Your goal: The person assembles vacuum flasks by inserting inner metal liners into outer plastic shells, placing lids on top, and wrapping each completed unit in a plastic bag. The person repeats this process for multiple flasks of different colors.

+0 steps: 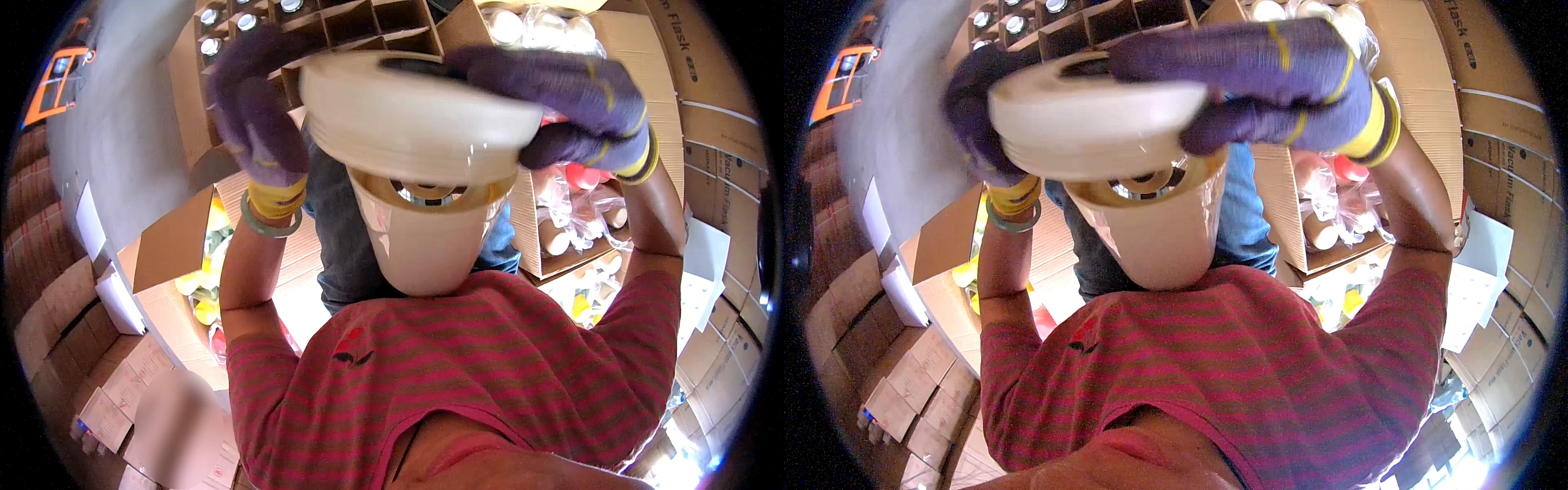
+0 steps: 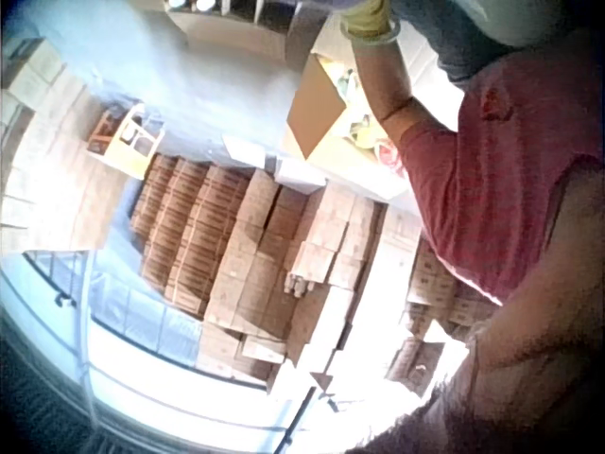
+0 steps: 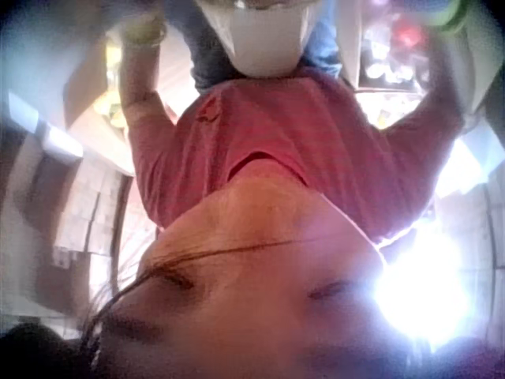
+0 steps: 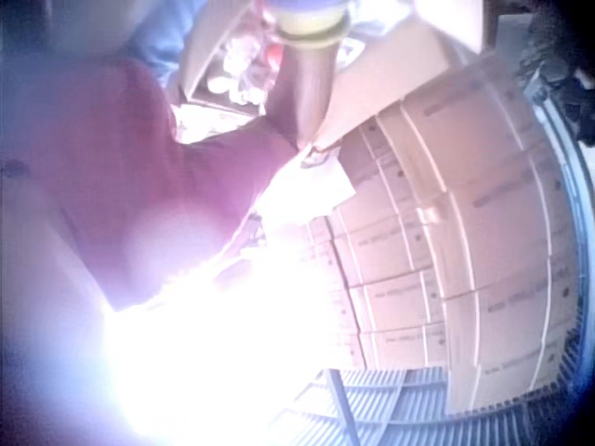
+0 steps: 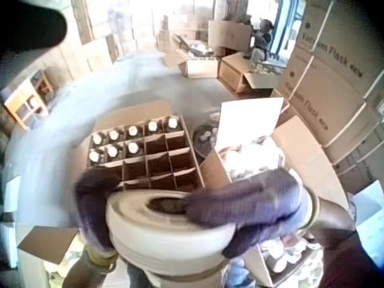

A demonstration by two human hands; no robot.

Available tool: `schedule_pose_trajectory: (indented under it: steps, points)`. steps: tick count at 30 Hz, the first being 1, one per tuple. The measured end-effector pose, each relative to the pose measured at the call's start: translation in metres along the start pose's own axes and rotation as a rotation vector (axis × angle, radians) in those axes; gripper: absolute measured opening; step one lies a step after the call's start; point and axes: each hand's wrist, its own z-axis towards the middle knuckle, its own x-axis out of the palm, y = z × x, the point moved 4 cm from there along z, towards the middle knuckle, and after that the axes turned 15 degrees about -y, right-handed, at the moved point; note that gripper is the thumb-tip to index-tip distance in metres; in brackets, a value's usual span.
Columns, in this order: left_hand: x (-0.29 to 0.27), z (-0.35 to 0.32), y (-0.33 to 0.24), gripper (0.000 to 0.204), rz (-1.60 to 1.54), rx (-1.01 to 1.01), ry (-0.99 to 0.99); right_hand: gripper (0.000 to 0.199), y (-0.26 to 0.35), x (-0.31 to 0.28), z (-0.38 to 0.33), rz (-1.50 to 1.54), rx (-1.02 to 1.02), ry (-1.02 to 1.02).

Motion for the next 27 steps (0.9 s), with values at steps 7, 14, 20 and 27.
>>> schedule_pose_trajectory:
  steps: [7, 14, 20, 27]
  points:
    - [0.037, -0.019, 0.007, 0.039, -0.184, -0.234, 0.553, 0.053, 0.003, 0.017, -0.017, -0.027, -0.041, 0.094]
    - [0.035, -0.019, -0.009, 0.043, -0.292, -0.43, 0.529, 0.05, -0.002, 0.022, -0.019, 0.074, -0.003, 0.098]
    - [0.044, -0.008, -0.055, 0.054, 0.01, -0.323, 0.564, 0.07, -0.044, 0.033, -0.056, 0.217, 0.33, -0.067]
    - [0.012, -0.012, -0.009, 0.041, 0.166, -0.532, 0.286, 0.061, -0.03, 0.055, -0.046, -0.015, 0.272, -0.127]
